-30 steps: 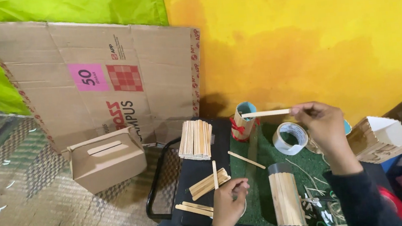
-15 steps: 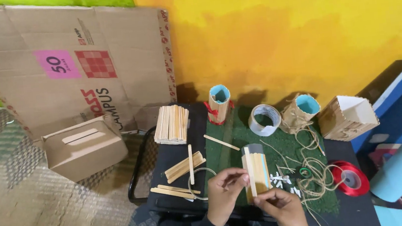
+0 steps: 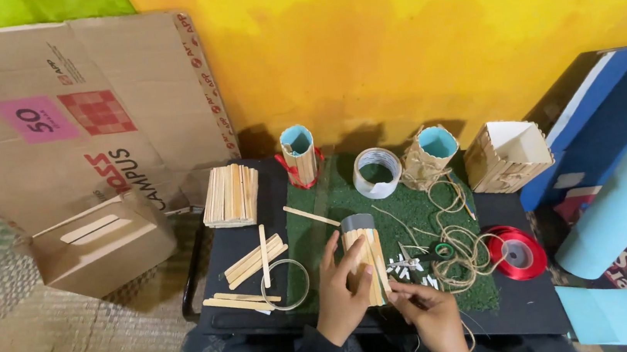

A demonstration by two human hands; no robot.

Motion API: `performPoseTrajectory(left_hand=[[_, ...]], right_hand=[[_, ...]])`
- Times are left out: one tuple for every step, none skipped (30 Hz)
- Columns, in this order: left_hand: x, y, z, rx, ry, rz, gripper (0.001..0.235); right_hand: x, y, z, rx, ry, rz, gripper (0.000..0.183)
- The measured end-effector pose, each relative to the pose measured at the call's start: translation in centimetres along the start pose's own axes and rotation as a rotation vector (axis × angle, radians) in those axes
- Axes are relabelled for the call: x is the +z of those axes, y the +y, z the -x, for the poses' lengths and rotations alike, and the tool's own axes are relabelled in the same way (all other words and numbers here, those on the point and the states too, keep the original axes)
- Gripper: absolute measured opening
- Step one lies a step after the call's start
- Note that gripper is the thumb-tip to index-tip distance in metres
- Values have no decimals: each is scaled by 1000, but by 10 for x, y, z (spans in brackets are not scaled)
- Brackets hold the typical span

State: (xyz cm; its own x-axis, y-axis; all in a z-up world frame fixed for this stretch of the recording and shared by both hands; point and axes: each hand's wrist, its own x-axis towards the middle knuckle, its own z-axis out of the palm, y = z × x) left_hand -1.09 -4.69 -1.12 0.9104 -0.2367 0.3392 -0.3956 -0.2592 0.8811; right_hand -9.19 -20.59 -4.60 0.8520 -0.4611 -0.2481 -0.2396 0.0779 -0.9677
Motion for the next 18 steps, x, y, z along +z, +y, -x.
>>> performPoseTrajectory(left_hand=[[2,-4,1,-2,-3,0,53],[3,-7,2,-35,-18,12,50],[4,-11,4,-68,-33,24,47],[4,-10,4,-71,-37,23,47],[4,-8,4,-57,-25,33,46],[4,-7,4,-42,-13,42,46],[4,-7,4,-44,-19,42,46],[4,-7,4,-25,-2,47,47],[4,-7,4,-6,18,53,49],[4,-7,5,-8,14,53,49],[4,-8,5,-12,13,53,49],[4,-9,5,-16,11,53,50],[4,-9,6,-18,9,54,50],[3,-9,6,-3,12,51,50],[4,-9,6,12,17,49,50],[4,-10,6,10,16,51,50],[5,-11,6,20,15,33,50],[5,-12,7,29,15,15,49]], right_hand=[[2,-4,2,3,2,-1,21],[4,-8,4,18,9,-13,21],[6,-12,7,34,17,-26,20],[8,-12,8,38,19,-27,20],[10,-11,9,32,24,-5,19],[12,-11,11,27,29,16,19],[13,-10,11,31,32,14,19],[15,-9,11,20,33,-3,20],[16,-8,11,9,33,-19,22],[16,-6,11,11,35,-19,22],[16,-3,9,24,41,-21,22],[17,0,8,37,47,-23,22],[17,-1,9,40,48,-23,22],[17,-1,10,30,30,-23,22],[17,-2,9,20,11,-22,23],[18,-5,9,22,12,-20,23],[19,-8,9,39,-4,3,21],[19,-10,9,57,-20,26,19]])
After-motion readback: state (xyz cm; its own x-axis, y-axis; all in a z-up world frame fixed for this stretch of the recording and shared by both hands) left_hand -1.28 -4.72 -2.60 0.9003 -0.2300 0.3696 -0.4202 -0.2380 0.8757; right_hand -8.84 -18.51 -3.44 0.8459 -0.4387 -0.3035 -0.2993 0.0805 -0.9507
